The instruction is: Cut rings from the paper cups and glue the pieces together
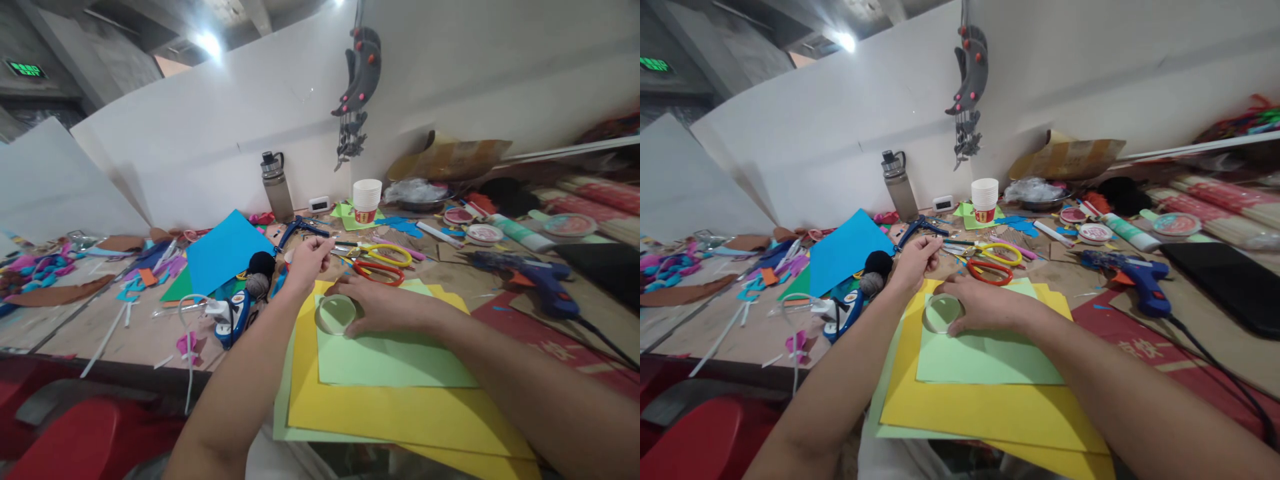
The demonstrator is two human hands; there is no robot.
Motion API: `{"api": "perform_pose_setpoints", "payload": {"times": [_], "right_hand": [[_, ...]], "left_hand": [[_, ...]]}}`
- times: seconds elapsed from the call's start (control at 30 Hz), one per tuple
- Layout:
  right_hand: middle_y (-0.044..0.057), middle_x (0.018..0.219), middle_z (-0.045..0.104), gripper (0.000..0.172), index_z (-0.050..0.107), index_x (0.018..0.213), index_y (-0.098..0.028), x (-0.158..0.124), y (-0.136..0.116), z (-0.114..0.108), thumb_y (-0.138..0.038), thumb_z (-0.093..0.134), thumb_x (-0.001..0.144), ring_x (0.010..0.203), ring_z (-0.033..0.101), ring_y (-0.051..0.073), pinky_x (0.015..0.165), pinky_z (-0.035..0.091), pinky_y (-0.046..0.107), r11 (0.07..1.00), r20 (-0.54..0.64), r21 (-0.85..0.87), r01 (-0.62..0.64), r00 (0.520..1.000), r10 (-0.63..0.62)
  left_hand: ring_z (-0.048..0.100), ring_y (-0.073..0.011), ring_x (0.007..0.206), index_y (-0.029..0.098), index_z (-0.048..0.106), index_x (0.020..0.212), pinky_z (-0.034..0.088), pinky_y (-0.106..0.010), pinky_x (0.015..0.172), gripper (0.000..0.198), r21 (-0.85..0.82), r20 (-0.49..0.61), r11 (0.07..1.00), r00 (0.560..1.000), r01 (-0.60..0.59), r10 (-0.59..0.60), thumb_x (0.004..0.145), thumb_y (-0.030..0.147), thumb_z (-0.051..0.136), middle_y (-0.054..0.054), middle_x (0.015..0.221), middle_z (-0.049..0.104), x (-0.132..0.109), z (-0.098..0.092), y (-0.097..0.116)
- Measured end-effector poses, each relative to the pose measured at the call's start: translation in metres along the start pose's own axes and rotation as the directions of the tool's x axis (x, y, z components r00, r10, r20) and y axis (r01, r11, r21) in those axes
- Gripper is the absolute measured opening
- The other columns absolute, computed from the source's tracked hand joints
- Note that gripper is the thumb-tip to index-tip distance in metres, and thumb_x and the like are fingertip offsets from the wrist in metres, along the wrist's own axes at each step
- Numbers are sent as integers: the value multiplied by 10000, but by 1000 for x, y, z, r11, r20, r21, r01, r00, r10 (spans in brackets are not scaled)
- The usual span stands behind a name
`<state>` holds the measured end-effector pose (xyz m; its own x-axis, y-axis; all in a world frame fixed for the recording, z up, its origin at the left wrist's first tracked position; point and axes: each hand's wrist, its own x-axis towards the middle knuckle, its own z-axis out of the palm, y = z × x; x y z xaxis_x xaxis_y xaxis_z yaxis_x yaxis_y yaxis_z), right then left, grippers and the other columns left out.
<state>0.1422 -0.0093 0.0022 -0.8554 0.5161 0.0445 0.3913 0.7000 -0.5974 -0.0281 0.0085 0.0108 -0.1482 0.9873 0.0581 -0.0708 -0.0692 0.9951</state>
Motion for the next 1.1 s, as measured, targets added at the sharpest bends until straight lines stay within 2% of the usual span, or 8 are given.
{"api": "perform_pose_setpoints", "payload": {"times": [0.47, 0.63, 0.7, 0.8, 0.97, 1.1], "right_hand": [[79, 1196, 609, 592, 603, 1235, -254, -1, -5, -1, -347, 779, 677, 1099, 556, 290, 932, 436, 389, 1000, 0, 7, -15, 1000, 15], [114, 1238, 571, 504, 609, 1183, -202, 4, -7, 7, -322, 742, 711, 1149, 509, 300, 951, 430, 405, 1000, -131, -24, -10, 991, 7], [119, 1280, 548, 534, 581, 1220, -202, 6, -7, 11, -313, 730, 720, 1181, 478, 308, 966, 420, 427, 999, -181, -32, -5, 983, 0], [110, 1305, 531, 590, 543, 1276, -220, 7, -5, 15, -309, 729, 723, 1202, 457, 305, 981, 410, 441, 999, -188, -33, 2, 982, -8], [133, 1316, 479, 783, 532, 1300, -220, 7, -2, 17, -476, 822, 619, 1220, 446, 335, 1012, 396, 492, 999, -165, -19, -50, 985, 46], [130, 1280, 511, 591, 588, 1220, -213, 8, -4, 17, -420, 774, 699, 1196, 468, 318, 997, 415, 470, 999, -176, -16, -45, 983, 42]], "left_hand": [[397, -29, 379, 168, 526, 667, 240, -171, 394, 384, -5, -5, 1000, 1000, 8, -8, 664, 474, 758, 68, 504, 478, 1, -1, 0], [403, -30, 380, 169, 517, 661, 255, -169, 396, 392, 0, -2, 1000, 1000, -4, 4, 669, 481, 753, 67, 502, 483, 2, -2, -1], [401, -30, 380, 169, 518, 665, 262, -169, 397, 384, -4, 3, 1000, 1000, -9, 9, 679, 478, 746, 67, 502, 486, 2, -3, -1], [396, -29, 380, 170, 517, 661, 258, -172, 399, 371, -9, 2, 1000, 1000, -17, 17, 689, 464, 742, 70, 497, 479, 3, -4, 0], [397, -29, 382, 171, 519, 660, 262, -178, 405, 365, -10, 0, 1000, 1000, -18, 18, 695, 458, 742, 69, 504, 482, 3, -4, 0], [402, -34, 386, 174, 518, 661, 267, -178, 406, 373, -2, 1, 1000, 1000, -18, 18, 689, 470, 744, 67, 504, 484, 2, -4, 0]]}}
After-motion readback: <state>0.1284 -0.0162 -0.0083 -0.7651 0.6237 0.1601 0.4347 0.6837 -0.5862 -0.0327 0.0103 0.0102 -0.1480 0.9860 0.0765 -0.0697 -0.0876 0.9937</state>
